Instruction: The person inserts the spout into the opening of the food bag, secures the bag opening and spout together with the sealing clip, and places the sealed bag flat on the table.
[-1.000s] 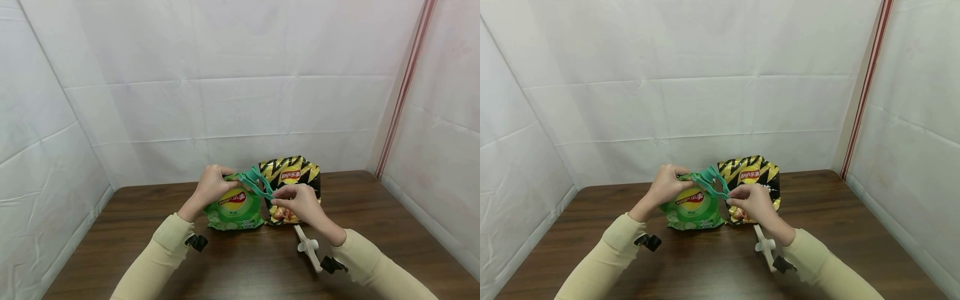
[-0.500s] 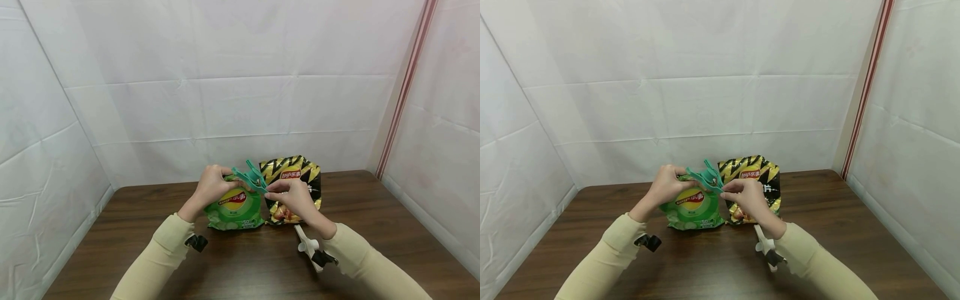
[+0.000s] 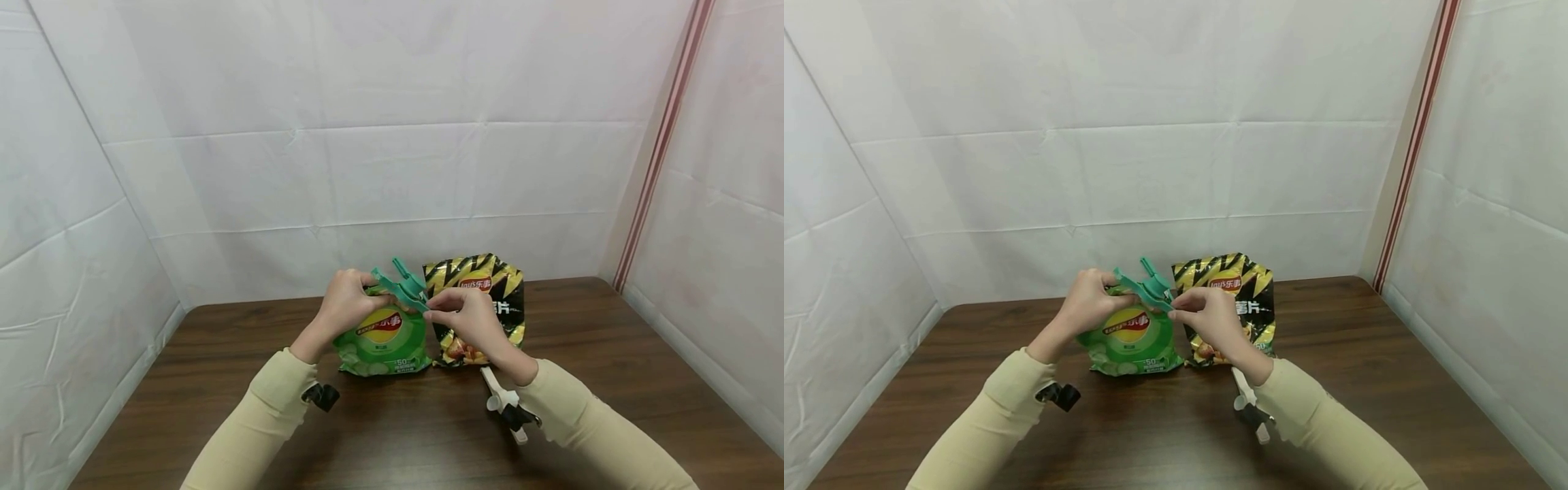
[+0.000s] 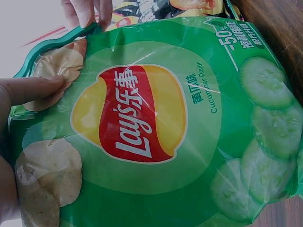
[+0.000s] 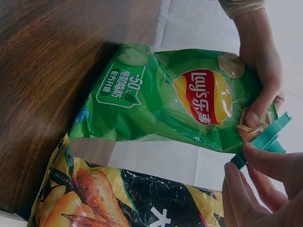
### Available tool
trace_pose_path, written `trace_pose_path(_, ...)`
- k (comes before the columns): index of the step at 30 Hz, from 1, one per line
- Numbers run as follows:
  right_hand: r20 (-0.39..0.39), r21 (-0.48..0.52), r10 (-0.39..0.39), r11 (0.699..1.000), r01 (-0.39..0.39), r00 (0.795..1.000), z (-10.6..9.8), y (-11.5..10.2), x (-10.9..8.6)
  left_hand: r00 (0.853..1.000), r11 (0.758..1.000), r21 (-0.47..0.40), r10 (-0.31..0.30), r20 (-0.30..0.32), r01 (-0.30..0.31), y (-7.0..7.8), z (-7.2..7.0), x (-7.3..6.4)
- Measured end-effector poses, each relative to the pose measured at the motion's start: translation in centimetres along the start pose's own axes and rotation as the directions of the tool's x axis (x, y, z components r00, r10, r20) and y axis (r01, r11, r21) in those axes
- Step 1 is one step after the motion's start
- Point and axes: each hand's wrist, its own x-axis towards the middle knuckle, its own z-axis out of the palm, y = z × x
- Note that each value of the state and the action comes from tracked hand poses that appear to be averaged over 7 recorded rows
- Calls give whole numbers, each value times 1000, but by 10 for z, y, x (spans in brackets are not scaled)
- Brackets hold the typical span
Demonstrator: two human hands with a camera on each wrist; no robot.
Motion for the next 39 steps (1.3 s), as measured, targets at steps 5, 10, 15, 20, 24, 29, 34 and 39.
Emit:
trace_pose_path(5, 10, 37, 26, 999, -27, 1000, 1, -1, 2, 1000, 1000, 7, 12, -2, -12, 0, 0, 0)
trace_pose_path(10, 36, 68, 43, 997, -45, 998, 1, -1, 4, 1000, 1000, 13, 15, -3, -15, 0, -1, 0)
trace_pose_path(15, 43, 44, 39, 998, -41, 998, 2, -1, 4, 1000, 1000, 18, 18, 5, -18, 0, -2, 1)
trace_pose_path(20, 40, 51, 29, 998, -31, 999, 2, -2, 3, 1000, 1000, 16, 6, 19, -6, 1, -4, 1)
trace_pose_path(24, 32, 49, 16, 999, -18, 999, 3, -2, 3, 1000, 1000, 11, -8, 30, 8, 1, -6, 1)
trace_pose_path(29, 34, 50, 21, 998, -22, 999, 4, -3, 3, 999, 1000, 13, -23, 40, 23, 0, -6, 1)
trace_pose_path(34, 45, 59, 26, 998, -28, 999, 5, -4, 4, 998, 999, 22, -28, 48, 27, 1, -8, 1)
trace_pose_path(39, 50, 86, 31, 996, -36, 998, 6, -5, 4, 996, 999, 24, -38, 77, 36, 2, -9, 0)
